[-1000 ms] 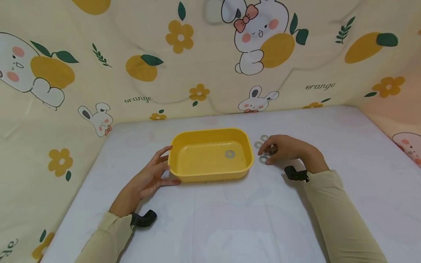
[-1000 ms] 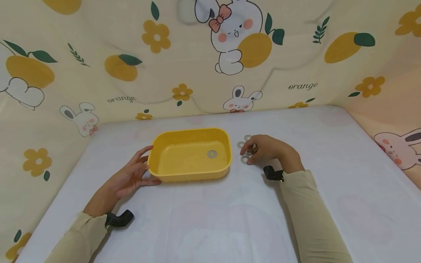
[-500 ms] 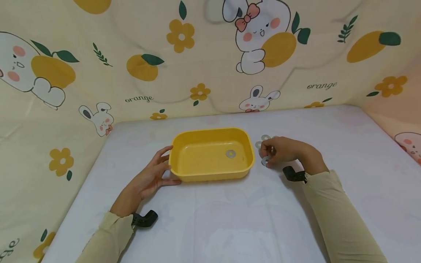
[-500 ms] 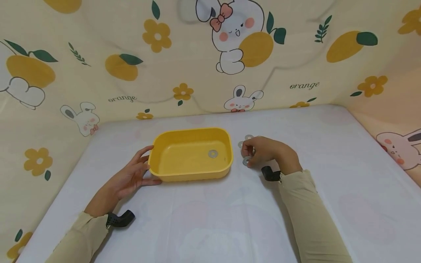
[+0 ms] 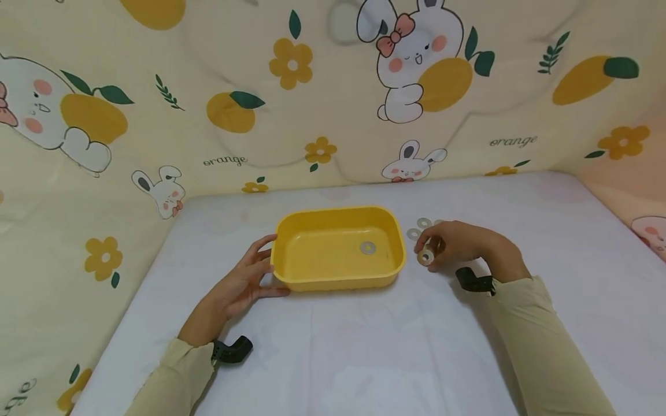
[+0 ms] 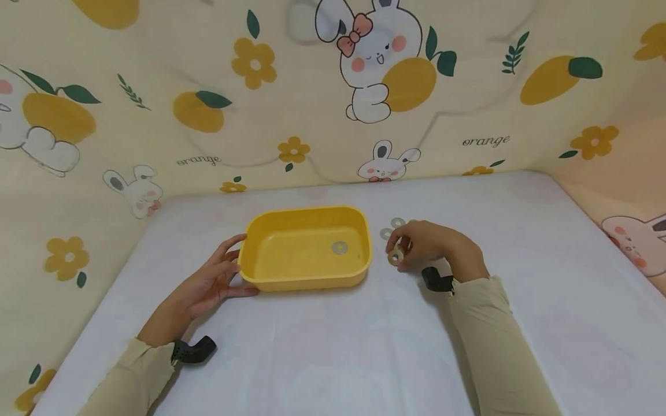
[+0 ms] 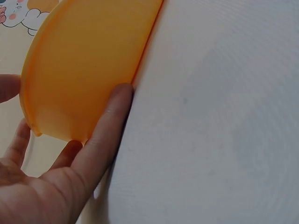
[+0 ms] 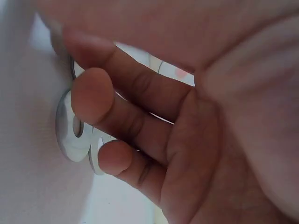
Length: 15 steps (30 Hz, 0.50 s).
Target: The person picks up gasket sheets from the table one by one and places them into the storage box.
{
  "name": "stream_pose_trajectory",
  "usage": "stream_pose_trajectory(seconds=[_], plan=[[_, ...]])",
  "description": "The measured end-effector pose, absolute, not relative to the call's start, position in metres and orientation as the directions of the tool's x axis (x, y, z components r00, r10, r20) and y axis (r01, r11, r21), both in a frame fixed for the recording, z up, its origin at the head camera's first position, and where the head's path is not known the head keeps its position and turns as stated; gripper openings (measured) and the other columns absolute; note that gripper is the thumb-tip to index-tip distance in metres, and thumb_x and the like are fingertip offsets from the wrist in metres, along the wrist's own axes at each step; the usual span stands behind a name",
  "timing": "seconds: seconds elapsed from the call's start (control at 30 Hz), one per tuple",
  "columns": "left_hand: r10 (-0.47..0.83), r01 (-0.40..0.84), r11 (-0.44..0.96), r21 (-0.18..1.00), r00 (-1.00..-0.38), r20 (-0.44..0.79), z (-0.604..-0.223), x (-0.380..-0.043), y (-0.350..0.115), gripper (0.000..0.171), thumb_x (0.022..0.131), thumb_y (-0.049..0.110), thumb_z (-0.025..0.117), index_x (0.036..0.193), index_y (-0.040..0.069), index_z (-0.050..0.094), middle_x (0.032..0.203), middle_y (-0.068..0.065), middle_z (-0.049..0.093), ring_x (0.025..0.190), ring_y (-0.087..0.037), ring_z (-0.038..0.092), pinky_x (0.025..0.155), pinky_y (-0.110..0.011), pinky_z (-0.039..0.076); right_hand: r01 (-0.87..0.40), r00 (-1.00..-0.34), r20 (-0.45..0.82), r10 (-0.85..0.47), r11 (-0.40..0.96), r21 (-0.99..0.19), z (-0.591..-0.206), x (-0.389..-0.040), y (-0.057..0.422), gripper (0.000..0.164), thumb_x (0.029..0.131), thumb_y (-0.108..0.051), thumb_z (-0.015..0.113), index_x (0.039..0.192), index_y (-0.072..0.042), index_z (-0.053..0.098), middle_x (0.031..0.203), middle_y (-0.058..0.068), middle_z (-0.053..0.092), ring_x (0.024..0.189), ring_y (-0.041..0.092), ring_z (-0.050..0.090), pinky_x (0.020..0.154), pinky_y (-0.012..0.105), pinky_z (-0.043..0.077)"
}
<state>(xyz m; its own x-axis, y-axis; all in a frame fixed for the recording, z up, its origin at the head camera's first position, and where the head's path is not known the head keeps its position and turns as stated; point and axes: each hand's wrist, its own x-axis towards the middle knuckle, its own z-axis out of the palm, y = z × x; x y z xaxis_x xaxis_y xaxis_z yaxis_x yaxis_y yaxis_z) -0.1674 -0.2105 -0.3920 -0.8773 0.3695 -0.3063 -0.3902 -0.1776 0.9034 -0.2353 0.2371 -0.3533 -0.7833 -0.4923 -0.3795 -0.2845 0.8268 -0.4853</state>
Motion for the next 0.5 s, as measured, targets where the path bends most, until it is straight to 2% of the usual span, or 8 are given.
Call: stream_pose_trajectory(seconds=[0.13,0.3,0.5], plan=[[0.371,-0.394,-0.18,0.901,-0.876,-0.308,-0.3923,-0.1682,-0.2063,0.07,0.096,0.004,0.051,0.153,0.034,0.024,0.159,-0.006,0.021,0.13,-0.031,0.048,0.095,-0.061,0.054,-0.286,-0.785,-0.372,-0.496,0.822,-0.492,-0.3512,-0.2336,0.2425,0.033,0.08,-0.02,0.083,0.11,-0.021,0.07,0.093,0.002,0.063,0.085,0.017,0.056,0.076,0.028,0.048],[0.356,-0.395,-0.159,0.905,-0.878,-0.321,-0.3916,-0.1664,-0.2076,0.07,0.096,0.004,0.05,0.153,0.034,0.023,0.159,-0.006,0.021,0.13,-0.032,0.048,0.094,-0.061,0.054,-0.286,-0.781,-0.347,-0.519,0.791,-0.541,-0.3528,-0.2323,0.2399,0.027,0.081,-0.02,0.082,0.106,-0.017,0.071,0.086,0.001,0.062,0.081,0.016,0.056,0.074,0.028,0.047],[0.367,-0.378,-0.149,0.914,-0.879,-0.304,-0.3918,-0.1664,-0.2106,0.069,0.097,0.005,0.048,0.154,0.032,0.021,0.16,-0.009,0.018,0.13,-0.032,0.048,0.094,-0.06,0.054,-0.276,-0.766,-0.375,-0.521,0.794,-0.541,-0.3585,-0.2332,0.2356,0.026,0.081,-0.018,0.082,0.104,-0.018,0.069,0.089,0.002,0.058,0.081,0.017,0.052,0.069,0.025,0.044]])
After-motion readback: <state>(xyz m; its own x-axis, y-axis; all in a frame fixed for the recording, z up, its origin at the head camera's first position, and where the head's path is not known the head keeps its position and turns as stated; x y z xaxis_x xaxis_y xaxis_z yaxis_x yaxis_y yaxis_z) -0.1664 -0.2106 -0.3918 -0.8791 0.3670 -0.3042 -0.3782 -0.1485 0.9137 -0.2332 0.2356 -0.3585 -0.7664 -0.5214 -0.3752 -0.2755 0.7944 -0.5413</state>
